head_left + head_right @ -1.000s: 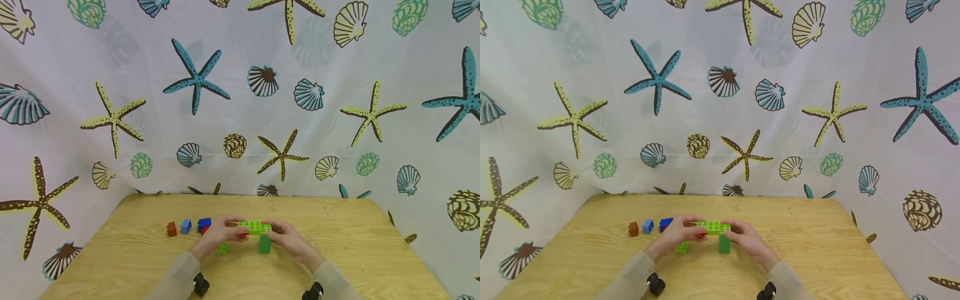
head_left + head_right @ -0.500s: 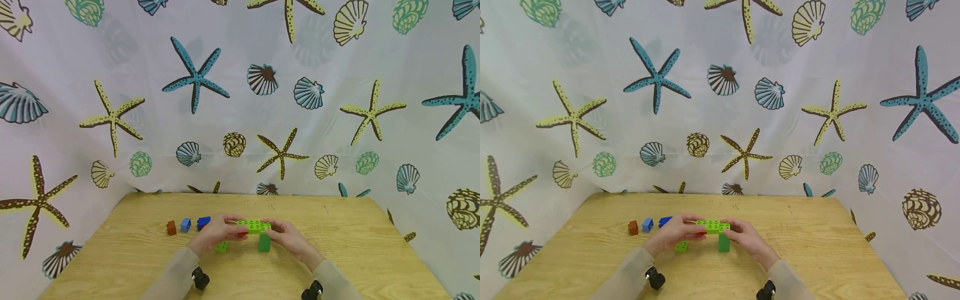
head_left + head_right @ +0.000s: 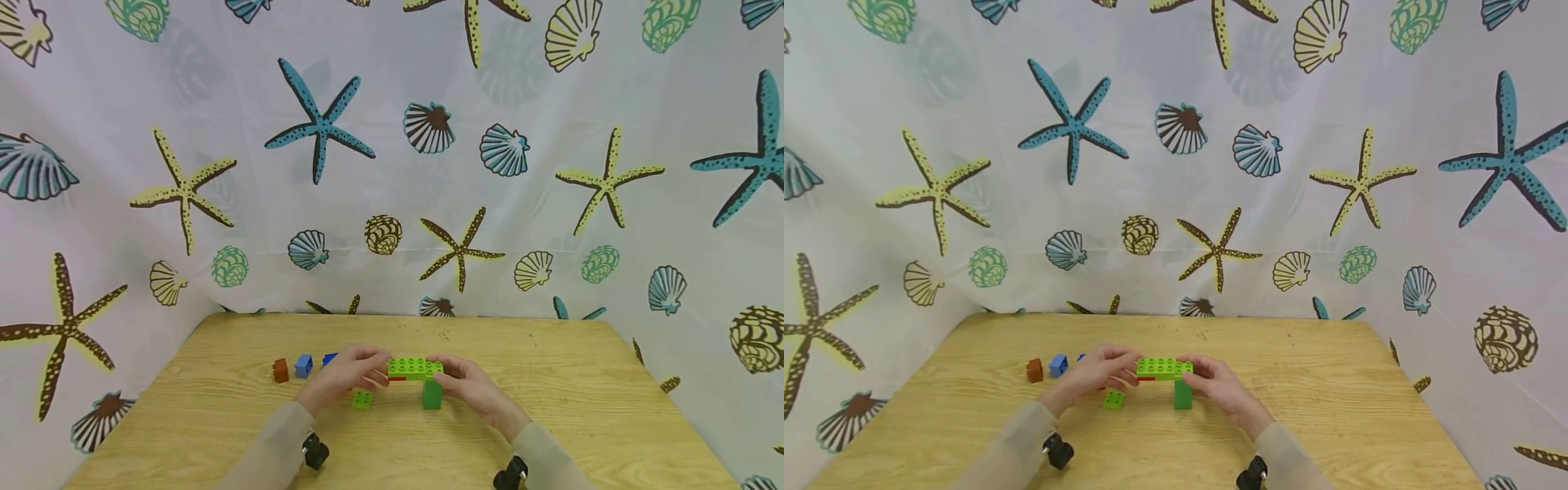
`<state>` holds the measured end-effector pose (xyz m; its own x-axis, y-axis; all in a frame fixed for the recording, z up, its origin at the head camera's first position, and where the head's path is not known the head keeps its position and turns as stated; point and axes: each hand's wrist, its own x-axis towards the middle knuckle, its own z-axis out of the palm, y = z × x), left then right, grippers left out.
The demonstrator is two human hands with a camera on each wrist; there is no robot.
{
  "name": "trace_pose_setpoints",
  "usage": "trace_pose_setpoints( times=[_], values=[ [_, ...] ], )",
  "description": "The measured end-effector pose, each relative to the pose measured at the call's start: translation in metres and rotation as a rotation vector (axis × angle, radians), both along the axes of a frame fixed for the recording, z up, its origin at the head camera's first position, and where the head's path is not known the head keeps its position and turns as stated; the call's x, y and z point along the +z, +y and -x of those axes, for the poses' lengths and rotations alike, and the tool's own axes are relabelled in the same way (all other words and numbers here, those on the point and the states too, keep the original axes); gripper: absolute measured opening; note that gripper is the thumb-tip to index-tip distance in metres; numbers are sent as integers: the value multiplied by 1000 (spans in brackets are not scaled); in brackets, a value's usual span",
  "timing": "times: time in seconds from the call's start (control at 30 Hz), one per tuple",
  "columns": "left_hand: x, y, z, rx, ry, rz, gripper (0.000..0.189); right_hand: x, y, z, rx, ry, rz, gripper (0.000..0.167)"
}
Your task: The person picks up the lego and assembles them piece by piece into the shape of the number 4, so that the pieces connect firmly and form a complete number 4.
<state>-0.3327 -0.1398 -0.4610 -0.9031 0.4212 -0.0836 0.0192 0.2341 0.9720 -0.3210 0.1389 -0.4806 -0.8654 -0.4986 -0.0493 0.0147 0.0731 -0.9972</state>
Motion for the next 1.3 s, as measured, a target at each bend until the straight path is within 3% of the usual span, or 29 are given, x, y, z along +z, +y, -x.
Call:
trace_pose_setpoints(
  times=[0.3,0.53,0.93,1.3],
  values=[
    [0,-14,-3,-27,17,58,36,-1,1,-1,-1,-9,20,51],
    [-6,-25,-6,-72,97,221,31,-3,2,-1,29,-72,118,49],
    [-14,-32,-4,-148,232,455,40,-1,1,-1,20,-104,120,51],
    [-13,-28,-7,-158,222,518,44,-1,0,-1,6,-109,123,51]
  ],
)
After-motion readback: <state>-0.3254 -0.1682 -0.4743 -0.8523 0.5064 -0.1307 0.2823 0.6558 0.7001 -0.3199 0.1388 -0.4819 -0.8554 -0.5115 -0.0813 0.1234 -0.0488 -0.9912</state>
